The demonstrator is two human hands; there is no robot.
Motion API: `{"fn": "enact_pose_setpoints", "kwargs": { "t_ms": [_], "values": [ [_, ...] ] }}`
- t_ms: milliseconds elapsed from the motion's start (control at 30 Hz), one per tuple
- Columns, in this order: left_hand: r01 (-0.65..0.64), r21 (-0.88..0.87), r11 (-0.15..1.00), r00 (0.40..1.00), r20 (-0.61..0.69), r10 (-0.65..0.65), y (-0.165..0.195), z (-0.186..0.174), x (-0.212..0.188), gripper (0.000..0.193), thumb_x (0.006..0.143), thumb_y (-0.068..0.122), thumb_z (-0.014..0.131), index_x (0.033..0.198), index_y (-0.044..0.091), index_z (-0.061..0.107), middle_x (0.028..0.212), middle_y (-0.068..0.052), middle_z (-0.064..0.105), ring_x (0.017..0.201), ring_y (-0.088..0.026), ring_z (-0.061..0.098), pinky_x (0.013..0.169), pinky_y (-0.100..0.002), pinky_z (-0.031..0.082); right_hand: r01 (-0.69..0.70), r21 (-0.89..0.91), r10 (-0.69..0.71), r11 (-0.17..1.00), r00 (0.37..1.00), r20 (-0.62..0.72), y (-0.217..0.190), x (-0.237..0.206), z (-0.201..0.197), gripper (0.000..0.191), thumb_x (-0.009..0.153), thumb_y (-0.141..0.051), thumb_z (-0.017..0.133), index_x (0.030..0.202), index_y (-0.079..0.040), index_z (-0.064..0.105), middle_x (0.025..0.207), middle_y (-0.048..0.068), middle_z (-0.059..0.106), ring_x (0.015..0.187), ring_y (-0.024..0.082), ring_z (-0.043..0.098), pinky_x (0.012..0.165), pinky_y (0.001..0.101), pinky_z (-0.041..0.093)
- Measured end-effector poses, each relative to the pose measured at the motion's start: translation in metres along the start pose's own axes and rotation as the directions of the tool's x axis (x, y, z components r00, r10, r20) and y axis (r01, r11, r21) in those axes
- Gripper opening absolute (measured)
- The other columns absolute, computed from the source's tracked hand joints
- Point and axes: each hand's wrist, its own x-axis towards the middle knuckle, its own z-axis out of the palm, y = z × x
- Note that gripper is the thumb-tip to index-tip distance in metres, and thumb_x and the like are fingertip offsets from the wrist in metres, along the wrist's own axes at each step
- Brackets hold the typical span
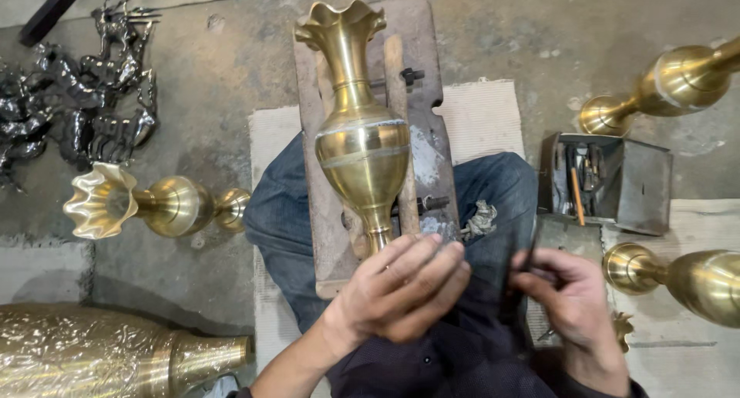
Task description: The person sits on the floor holding a brass vase clamped in a wooden vise and scrapes the raised seam around its middle with a handheld scraper, rotating the vase to work around the seam. They briefly handle a phone mid-episode before resuming scraping the seam.
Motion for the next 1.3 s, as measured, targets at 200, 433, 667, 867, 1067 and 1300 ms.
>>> {"fn": "enact_pose_setpoints", "kwargs": {
  "t_ms": [200, 433, 667, 867, 1067, 1300],
  "values": [
    [-0.131, 0.141, 0.981, 0.991, 0.044, 0.126, 0.007, -0.003, 0.005, 0.024, 0.109, 0.021, 0.062, 0.126, 0.008, 0.072, 0.139, -0.011, 0.065, 0.131, -0.024, 0.062, 0.110, -0.044, 0.053, -0.104, 0.263, 0.044, 0.959, 0.973, 0.227, -0.016, -0.003, 0.053, 0.033, 0.086, 0.003, 0.075, 0.116, 0.012, 0.068, 0.104, 0.017, 0.078, 0.093, 0.020, 0.075, 0.082, 0.0306, 0.061],
    [-0.126, -0.001, 0.992, 0.992, 0.000, 0.126, 0.007, -0.001, -0.005, 0.017, 0.103, 0.014, 0.066, 0.114, 0.002, 0.071, 0.114, -0.014, 0.072, 0.110, -0.027, 0.074, 0.101, -0.042, 0.062, -0.188, 0.211, 0.120, 0.959, 0.947, 0.299, -0.046, -0.026, 0.061, 0.051, 0.087, -0.022, 0.087, 0.113, 0.017, 0.066, 0.091, 0.014, 0.065, 0.082, 0.020, 0.063, 0.071, 0.0314, 0.051],
    [0.470, -0.690, 0.551, 0.853, 0.194, -0.484, 0.043, 0.001, -0.011, 0.019, 0.098, 0.006, 0.076, 0.114, 0.003, 0.069, 0.091, -0.010, 0.069, 0.081, -0.024, 0.071, 0.073, -0.035, 0.058, 0.275, 0.187, -0.317, 0.943, 0.916, 0.248, -0.037, -0.022, 0.095, 0.044, 0.095, -0.033, 0.080, 0.117, -0.001, 0.061, 0.114, 0.014, 0.067, 0.105, 0.023, 0.066, 0.092, 0.0340, 0.056],
    [0.563, -0.708, 0.427, 0.735, 0.192, -0.650, 0.055, 0.004, -0.014, 0.023, 0.098, 0.006, 0.073, 0.119, 0.005, 0.067, 0.097, -0.011, 0.069, 0.088, -0.027, 0.073, 0.074, -0.036, 0.057, 0.220, 0.110, -0.243, 0.969, 0.928, 0.284, -0.020, -0.029, 0.109, 0.026, 0.098, -0.006, 0.072, 0.121, 0.003, 0.065, 0.113, 0.012, 0.066, 0.107, 0.020, 0.064, 0.094, 0.0320, 0.052],
    [0.602, -0.739, 0.303, 0.675, 0.268, -0.687, 0.056, 0.008, -0.018, 0.015, 0.104, 0.009, 0.065, 0.116, 0.001, 0.064, 0.088, -0.012, 0.061, 0.078, -0.025, 0.066, 0.068, -0.035, 0.052, -0.069, 0.121, 0.038, 0.990, 0.970, 0.241, -0.012, -0.034, 0.099, 0.042, 0.090, 0.001, 0.071, 0.130, 0.005, 0.063, 0.115, 0.012, 0.073, 0.106, 0.019, 0.068, 0.091, 0.0337, 0.055],
    [0.599, -0.767, 0.230, 0.642, 0.288, -0.710, 0.053, 0.006, -0.021, 0.028, 0.109, 0.026, 0.062, 0.104, -0.001, 0.066, 0.080, -0.008, 0.063, 0.070, -0.016, 0.062, 0.063, -0.031, 0.048, 0.015, 0.122, -0.045, 0.992, 0.968, 0.246, 0.002, -0.040, 0.105, 0.039, 0.096, -0.003, 0.070, 0.133, 0.007, 0.062, 0.119, 0.011, 0.071, 0.112, 0.018, 0.066, 0.097, 0.0312, 0.053]
  ]
}}
